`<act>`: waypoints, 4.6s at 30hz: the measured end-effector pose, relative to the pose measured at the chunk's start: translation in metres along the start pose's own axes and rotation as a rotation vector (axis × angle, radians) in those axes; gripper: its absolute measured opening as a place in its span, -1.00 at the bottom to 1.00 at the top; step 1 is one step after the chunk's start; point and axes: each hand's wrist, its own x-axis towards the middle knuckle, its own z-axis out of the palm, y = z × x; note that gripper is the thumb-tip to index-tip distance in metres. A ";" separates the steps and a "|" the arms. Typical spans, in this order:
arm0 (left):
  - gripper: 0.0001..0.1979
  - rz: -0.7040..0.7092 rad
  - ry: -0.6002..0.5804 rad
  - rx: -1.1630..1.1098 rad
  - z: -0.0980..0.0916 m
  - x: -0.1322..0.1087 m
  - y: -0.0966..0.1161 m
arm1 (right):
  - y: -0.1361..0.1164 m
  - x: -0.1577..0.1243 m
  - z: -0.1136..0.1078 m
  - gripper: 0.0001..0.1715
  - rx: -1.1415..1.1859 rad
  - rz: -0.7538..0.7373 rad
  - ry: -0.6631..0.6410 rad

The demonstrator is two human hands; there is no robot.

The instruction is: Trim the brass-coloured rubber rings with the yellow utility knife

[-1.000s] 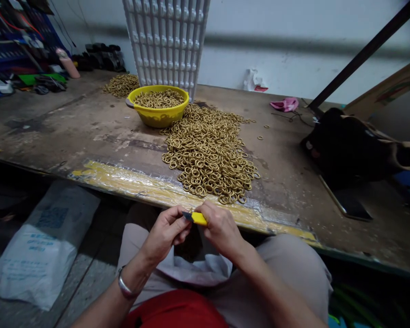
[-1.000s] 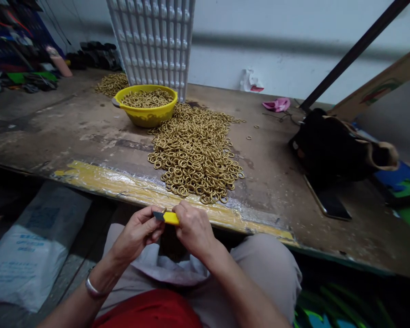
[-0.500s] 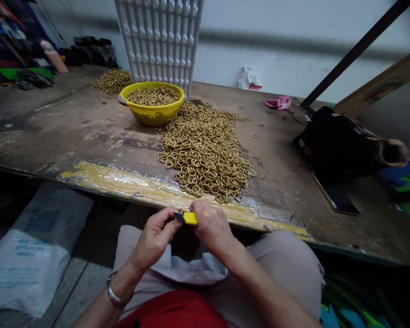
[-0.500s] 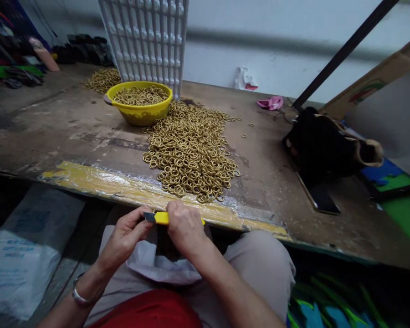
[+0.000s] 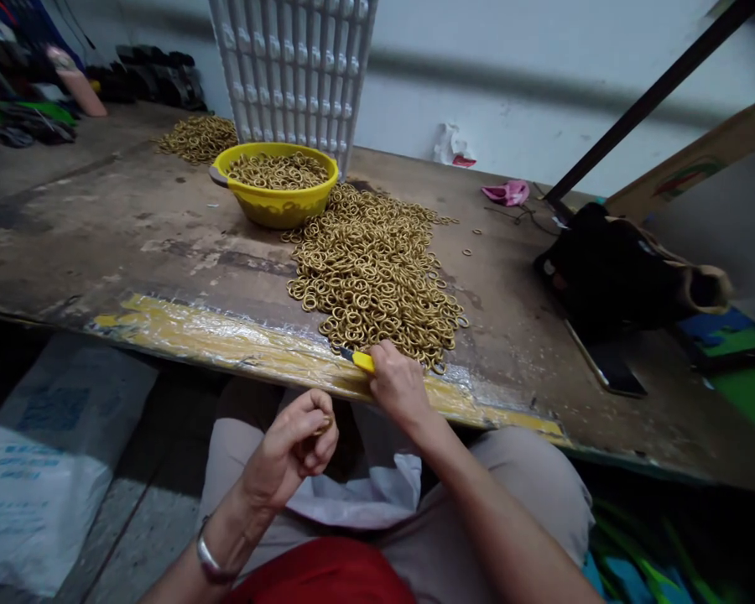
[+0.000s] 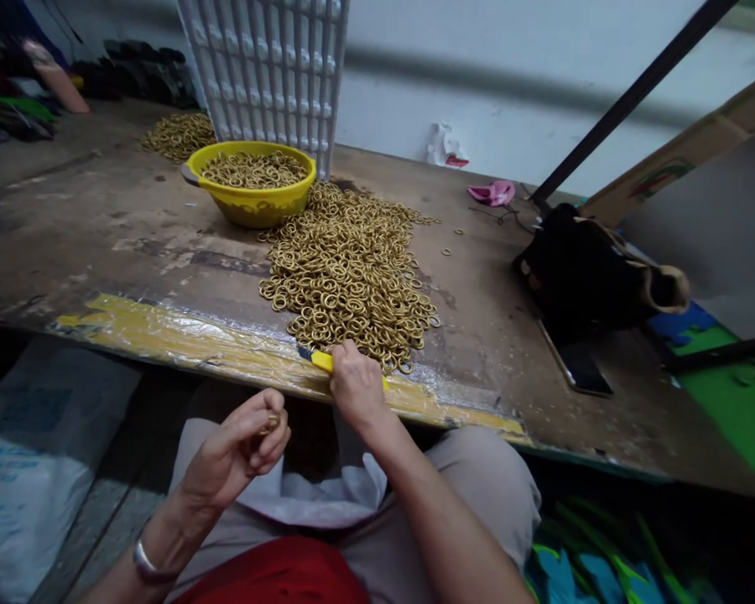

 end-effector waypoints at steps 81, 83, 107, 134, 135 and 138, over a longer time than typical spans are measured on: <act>-0.79 0.235 0.133 0.663 0.017 0.004 0.000 | 0.013 -0.031 -0.024 -0.77 0.102 0.107 -0.099; -0.78 0.195 0.096 0.595 0.017 0.002 0.002 | 0.022 -0.028 -0.026 -0.83 0.208 0.172 -0.036; -0.66 0.067 0.028 0.225 0.015 0.009 -0.004 | -0.002 -0.038 -0.030 -0.74 1.464 0.088 -0.181; -0.81 0.292 0.126 0.677 0.005 0.007 -0.007 | -0.006 -0.049 -0.015 -0.74 0.433 -0.199 0.034; -0.81 0.305 0.124 0.703 0.005 0.007 -0.006 | -0.006 -0.049 -0.015 -0.73 0.416 -0.197 0.033; -0.81 0.342 0.113 0.786 0.007 0.006 -0.005 | -0.007 -0.049 -0.015 -0.71 0.363 -0.181 0.006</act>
